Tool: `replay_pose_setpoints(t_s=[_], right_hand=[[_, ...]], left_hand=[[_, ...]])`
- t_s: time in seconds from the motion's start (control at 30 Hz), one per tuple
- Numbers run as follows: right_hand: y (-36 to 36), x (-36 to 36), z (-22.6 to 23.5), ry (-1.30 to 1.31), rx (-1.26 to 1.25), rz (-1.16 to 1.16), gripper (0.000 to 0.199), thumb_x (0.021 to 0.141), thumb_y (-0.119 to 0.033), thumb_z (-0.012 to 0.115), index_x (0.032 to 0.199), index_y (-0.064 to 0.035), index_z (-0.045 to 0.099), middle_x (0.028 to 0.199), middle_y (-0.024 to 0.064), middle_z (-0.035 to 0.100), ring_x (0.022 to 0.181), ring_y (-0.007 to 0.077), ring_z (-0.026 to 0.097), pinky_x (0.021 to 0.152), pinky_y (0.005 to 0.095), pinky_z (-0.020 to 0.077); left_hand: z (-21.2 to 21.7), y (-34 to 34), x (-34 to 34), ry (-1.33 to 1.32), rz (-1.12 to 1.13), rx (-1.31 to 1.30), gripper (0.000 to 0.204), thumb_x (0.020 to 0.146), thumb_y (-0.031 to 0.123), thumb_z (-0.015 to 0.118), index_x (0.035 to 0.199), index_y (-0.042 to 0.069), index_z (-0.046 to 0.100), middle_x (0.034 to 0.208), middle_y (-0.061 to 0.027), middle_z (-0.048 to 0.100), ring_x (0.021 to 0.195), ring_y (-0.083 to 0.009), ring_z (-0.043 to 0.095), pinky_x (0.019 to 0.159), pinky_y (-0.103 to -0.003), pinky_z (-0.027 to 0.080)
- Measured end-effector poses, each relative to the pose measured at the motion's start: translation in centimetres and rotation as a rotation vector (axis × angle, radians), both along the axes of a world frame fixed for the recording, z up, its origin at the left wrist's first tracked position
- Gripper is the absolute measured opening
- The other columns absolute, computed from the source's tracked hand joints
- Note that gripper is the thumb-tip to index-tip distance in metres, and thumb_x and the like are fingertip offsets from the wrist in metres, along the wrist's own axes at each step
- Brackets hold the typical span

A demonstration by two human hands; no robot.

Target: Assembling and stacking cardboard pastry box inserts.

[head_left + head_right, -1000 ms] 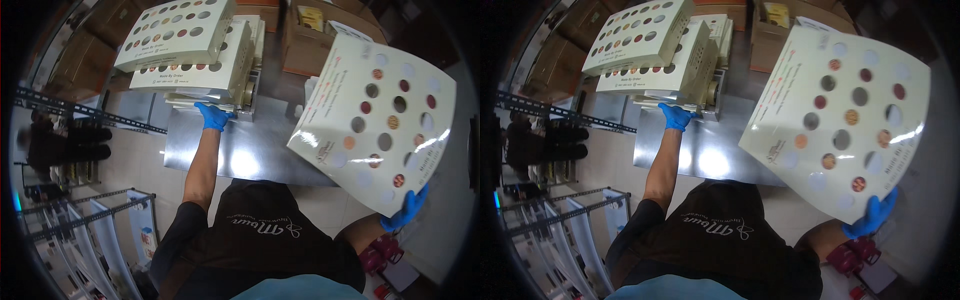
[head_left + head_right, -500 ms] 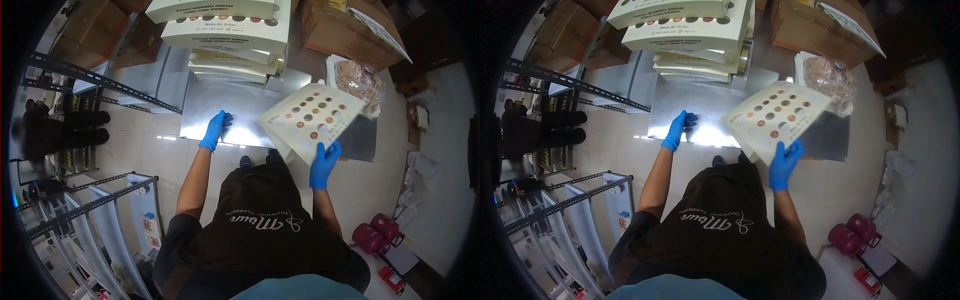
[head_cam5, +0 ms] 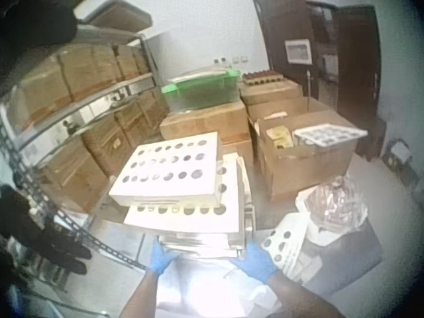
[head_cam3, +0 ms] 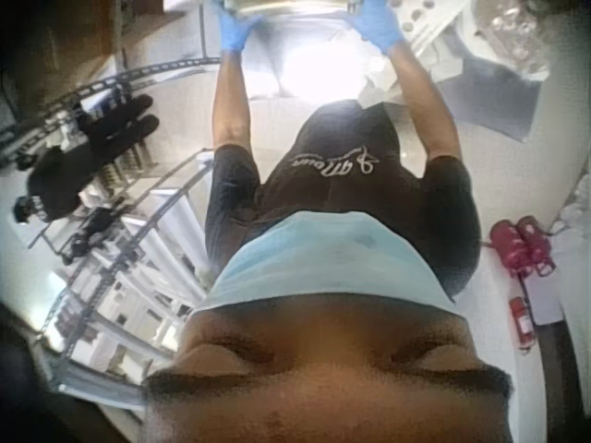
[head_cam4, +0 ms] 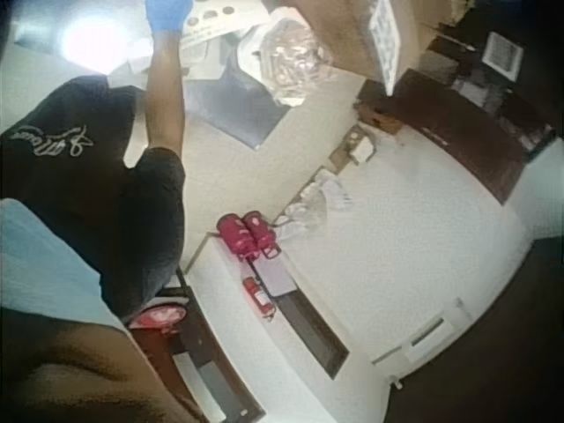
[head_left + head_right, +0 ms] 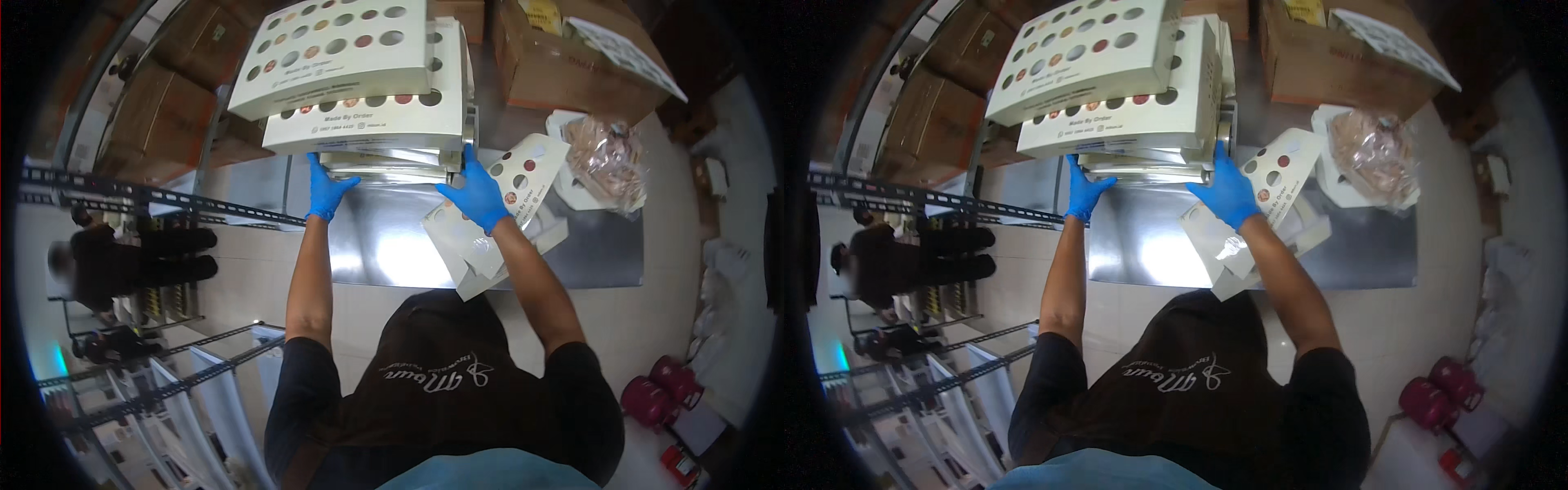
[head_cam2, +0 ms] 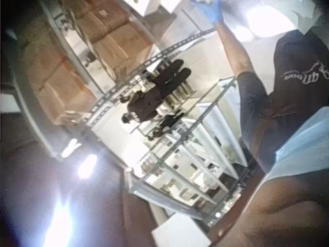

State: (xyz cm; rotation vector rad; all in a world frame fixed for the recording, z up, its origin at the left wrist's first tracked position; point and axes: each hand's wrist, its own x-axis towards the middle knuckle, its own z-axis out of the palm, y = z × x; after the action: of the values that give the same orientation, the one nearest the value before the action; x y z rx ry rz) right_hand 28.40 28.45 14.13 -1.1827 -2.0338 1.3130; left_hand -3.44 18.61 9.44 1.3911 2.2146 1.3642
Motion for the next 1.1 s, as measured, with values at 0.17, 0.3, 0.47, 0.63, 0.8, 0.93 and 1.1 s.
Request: replay_pose_setpoints(t_s=[0.17,0.3,0.47,0.63,0.8,0.93,1.1], right_hand=[[-1.8,4.5,-2.7,-0.286,0.018,0.020,0.091,0.076,-0.044,0.067,0.141,-0.0002,0.022,0.124,0.0266,0.049,0.115,0.0381,0.049,0.096,0.0442,0.0400],[-1.4,8.9,-1.9,-0.396,-0.245,0.079,0.088,0.077,-0.038,0.070,0.142,-0.0019,0.023,0.124,0.0246,0.048,0.115,0.0360,0.050,0.097,0.0386,0.0422],[1.2,0.7,-4.5,0.042,0.177,-0.140,0.094,0.074,-0.036,0.073,0.143,-0.0004,0.019,0.134,0.0253,0.039,0.120,0.0384,0.045,0.101,0.0425,0.0373],[-0.8,-4.0,-4.8,-0.024,0.249,-0.295,0.086,0.073,-0.024,0.073,0.140,-0.0002,0.024,0.134,0.0255,0.039,0.119,0.0397,0.044,0.098,0.0404,0.0413],[-2.0,-5.2,-6.3,-0.092,0.247,-0.262,0.087,0.073,-0.024,0.072,0.141,-0.0023,0.022,0.131,0.0222,0.041,0.116,0.0367,0.047,0.093,0.0419,0.0440],[-1.5,-5.7,-7.8,-0.211,0.176,-0.292,0.079,0.076,-0.023,0.069,0.139,-0.0029,0.026,0.120,0.0234,0.050,0.107,0.0364,0.053,0.085,0.0425,0.0476],[0.5,-5.1,-7.7,-0.067,0.103,-0.359,0.053,0.080,-0.021,0.066,0.125,-0.0047,0.044,0.103,0.0218,0.061,0.089,0.0380,0.061,0.076,0.0442,0.0485]], left_hand=[[-1.8,0.3,-0.5,-0.342,-0.097,-0.043,0.081,0.063,0.009,0.082,0.130,-0.001,0.037,0.121,-0.0125,0.048,0.112,-0.0221,0.046,0.097,-0.033,0.039],[-3.3,1.0,-2.7,-0.144,-0.043,-0.022,0.069,0.066,0.011,0.081,0.124,0.000,0.045,0.112,-0.0107,0.055,0.104,-0.0210,0.051,0.092,-0.032,0.041],[-2.1,1.9,-3.4,-0.233,-0.091,-0.120,0.044,0.076,0.008,0.073,0.114,-0.002,0.054,0.106,-0.0098,0.059,0.097,-0.0179,0.054,0.087,-0.030,0.043],[-3.6,0.3,-4.3,-0.401,-0.058,-0.033,0.032,0.086,0.002,0.059,0.117,-0.005,0.053,0.113,-0.0097,0.059,0.098,-0.0149,0.055,0.087,-0.027,0.043],[-5.1,-1.4,-5.9,-0.353,-0.034,0.019,0.035,0.086,0.003,0.061,0.119,-0.005,0.052,0.112,-0.0110,0.060,0.100,-0.0155,0.055,0.090,-0.029,0.042],[-4.6,-1.2,-5.9,-0.270,-0.079,-0.057,0.050,0.071,0.002,0.076,0.115,-0.007,0.053,0.110,-0.0136,0.061,0.099,-0.0164,0.056,0.088,-0.031,0.044],[-5.2,-0.5,-5.7,-0.192,0.015,-0.010,0.033,0.072,0.003,0.076,0.099,-0.009,0.061,0.094,-0.0104,0.067,0.081,-0.0131,0.059,0.076,-0.027,0.049]])
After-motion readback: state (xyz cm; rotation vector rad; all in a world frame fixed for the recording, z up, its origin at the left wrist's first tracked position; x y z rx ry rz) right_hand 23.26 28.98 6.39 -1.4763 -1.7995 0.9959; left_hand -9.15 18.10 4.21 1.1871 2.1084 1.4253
